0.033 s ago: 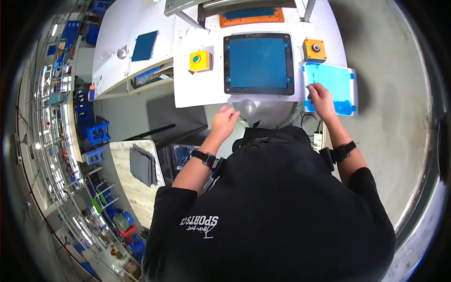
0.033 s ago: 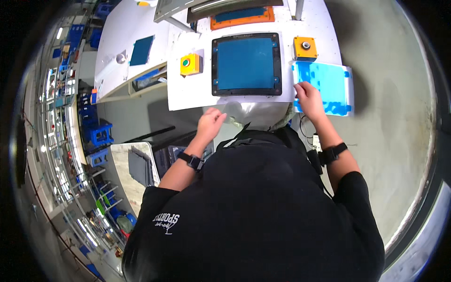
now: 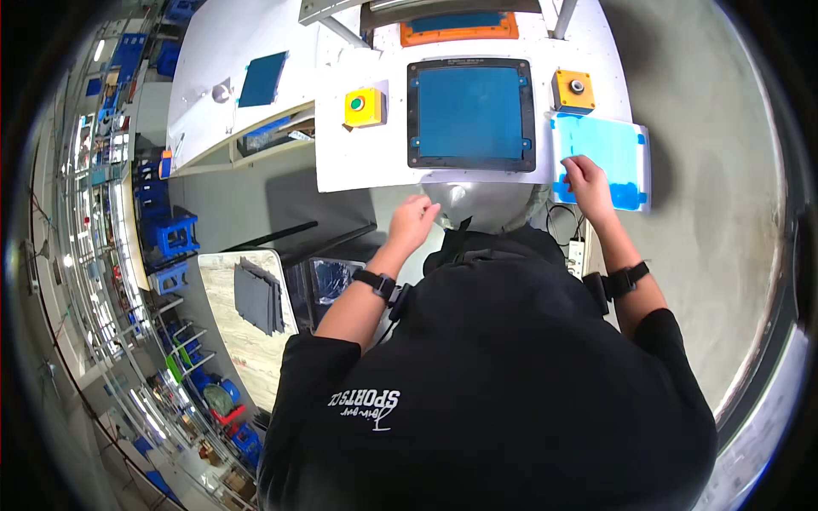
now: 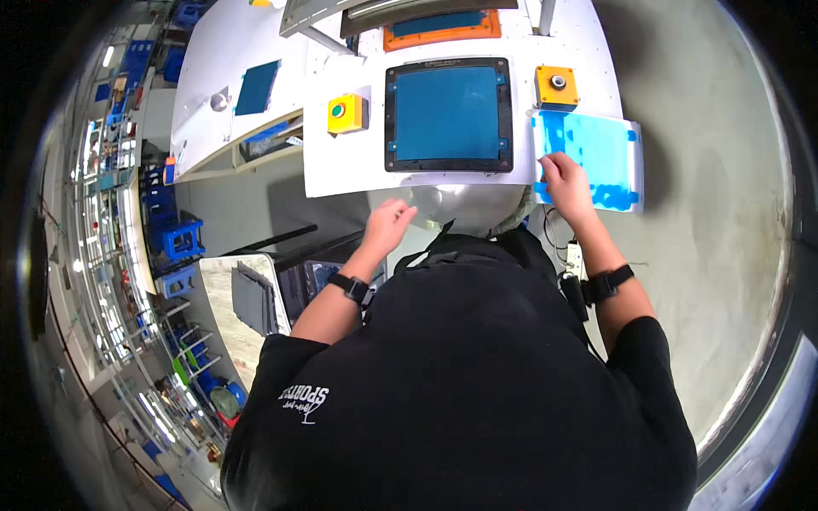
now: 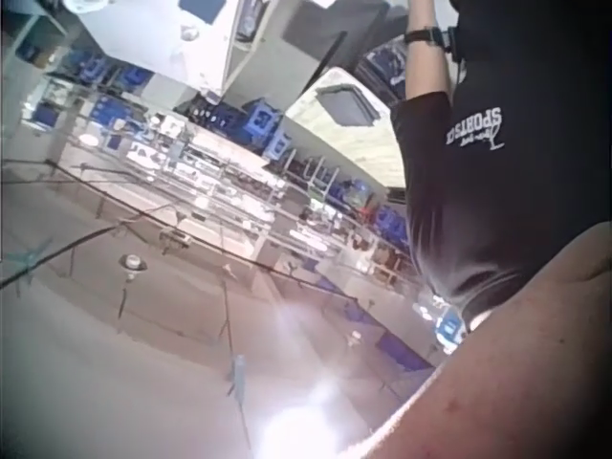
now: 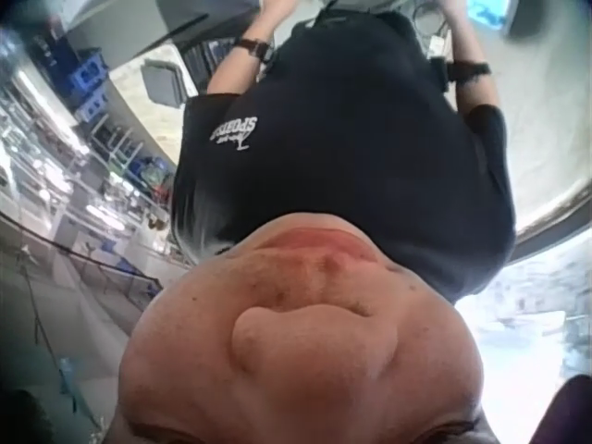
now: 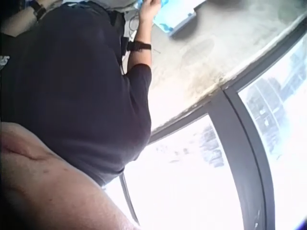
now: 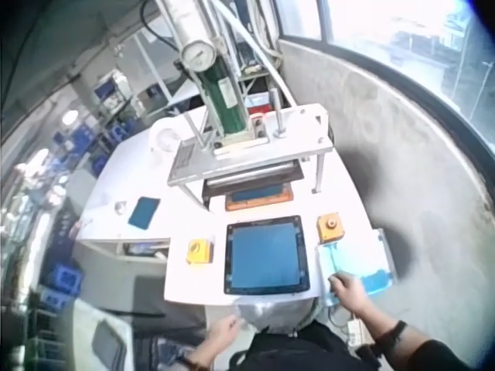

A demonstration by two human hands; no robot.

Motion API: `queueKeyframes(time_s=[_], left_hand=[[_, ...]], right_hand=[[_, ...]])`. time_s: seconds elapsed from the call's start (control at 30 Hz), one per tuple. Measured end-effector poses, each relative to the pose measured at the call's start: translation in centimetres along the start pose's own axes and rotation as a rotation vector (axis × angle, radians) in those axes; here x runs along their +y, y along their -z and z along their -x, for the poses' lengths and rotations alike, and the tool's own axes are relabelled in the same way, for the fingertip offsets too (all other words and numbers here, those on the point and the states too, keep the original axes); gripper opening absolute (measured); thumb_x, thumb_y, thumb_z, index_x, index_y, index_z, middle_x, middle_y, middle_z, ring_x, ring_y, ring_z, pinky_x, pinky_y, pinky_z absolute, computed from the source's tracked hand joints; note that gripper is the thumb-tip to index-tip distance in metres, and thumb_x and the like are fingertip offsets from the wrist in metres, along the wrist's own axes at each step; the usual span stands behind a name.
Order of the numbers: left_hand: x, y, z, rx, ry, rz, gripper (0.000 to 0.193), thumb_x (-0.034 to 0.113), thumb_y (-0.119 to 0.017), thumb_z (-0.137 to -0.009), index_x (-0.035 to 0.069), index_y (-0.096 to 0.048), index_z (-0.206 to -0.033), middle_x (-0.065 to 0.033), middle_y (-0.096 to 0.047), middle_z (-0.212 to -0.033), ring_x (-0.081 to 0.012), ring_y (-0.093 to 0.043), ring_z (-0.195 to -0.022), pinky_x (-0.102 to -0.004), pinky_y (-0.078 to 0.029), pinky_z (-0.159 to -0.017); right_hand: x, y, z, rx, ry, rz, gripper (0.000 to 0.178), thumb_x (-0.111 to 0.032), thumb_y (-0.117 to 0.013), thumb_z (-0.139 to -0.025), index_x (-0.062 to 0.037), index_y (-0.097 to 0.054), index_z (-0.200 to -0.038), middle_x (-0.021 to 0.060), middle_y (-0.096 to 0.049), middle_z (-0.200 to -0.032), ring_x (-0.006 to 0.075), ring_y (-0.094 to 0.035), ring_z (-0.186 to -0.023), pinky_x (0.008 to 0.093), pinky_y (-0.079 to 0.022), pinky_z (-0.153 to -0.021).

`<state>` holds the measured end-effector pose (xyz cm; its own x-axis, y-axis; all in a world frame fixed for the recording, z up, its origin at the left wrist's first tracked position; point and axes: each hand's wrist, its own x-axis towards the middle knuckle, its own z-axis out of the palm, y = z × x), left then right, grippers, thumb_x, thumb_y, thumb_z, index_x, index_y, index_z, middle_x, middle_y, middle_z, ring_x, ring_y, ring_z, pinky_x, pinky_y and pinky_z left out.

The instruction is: Assemble and press electronic components using a heat press machine.

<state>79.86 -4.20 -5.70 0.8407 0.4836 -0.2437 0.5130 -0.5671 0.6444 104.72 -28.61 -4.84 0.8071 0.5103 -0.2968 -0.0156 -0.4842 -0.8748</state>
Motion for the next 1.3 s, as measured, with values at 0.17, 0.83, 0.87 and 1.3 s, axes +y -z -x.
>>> queueKeyframes(time_s=[0.17,0.83,0.87,1.3], left_hand=[[-2.1,-7.3,-2.3,-0.173,0.147,0.097,0.022,0.024,-0.060,-0.084,0.002,-0.061,-0.083,-0.0179,-0.062,-0.081,-0.0312,-0.062,-0.075,-0.0378,-0.048,-0.067],[-8.9,-2.3,11.0,0.026,0.772,0.044,0.036,0.033,-0.056,-0.082,0.000,-0.067,-0.078,-0.0242,-0.064,-0.083,-0.0375,-0.063,-0.082,-0.0476,-0.048,-0.074],[-14.4,-5.1,15.4,0.133,0.695,-0.146,0.035,0.033,-0.056,-0.081,-0.001,-0.067,-0.078,-0.0226,-0.065,-0.082,-0.0396,-0.063,-0.080,-0.0483,-0.048,-0.073],[-14.5,-0.8,30.7,0.691,0.799,0.033,0.026,0.024,-0.058,-0.080,-0.001,-0.065,-0.081,-0.0201,-0.063,-0.083,-0.0362,-0.062,-0.079,-0.0419,-0.049,-0.069]], right_hand=[[-0.4,2.3,1.8,-0.093,-0.068,0.049,0.021,-0.017,-0.054,-0.091,0.0022,-0.061,-0.091,0.0059,-0.060,-0.066,0.0120,-0.055,-0.056,0.0263,-0.045,-0.054],[-37.7,3.5,8.0,-1.889,0.561,-0.817,0.073,-0.050,-0.026,-0.093,0.0136,-0.052,-0.119,0.0353,-0.047,-0.123,0.0445,-0.045,-0.120,0.0486,-0.031,-0.104],[-39.8,2.4,10.0,-2.262,0.619,-0.964,0.073,-0.050,-0.030,-0.091,0.0134,-0.048,-0.121,0.0339,-0.043,-0.128,0.0442,-0.045,-0.118,0.0504,-0.032,-0.102],[-38.5,-5.7,23.1,-2.780,-0.161,-1.443,0.081,-0.049,-0.052,-0.085,0.0184,-0.035,-0.127,0.0245,-0.051,-0.123,0.0279,-0.055,-0.109,0.0334,-0.041,-0.093]])
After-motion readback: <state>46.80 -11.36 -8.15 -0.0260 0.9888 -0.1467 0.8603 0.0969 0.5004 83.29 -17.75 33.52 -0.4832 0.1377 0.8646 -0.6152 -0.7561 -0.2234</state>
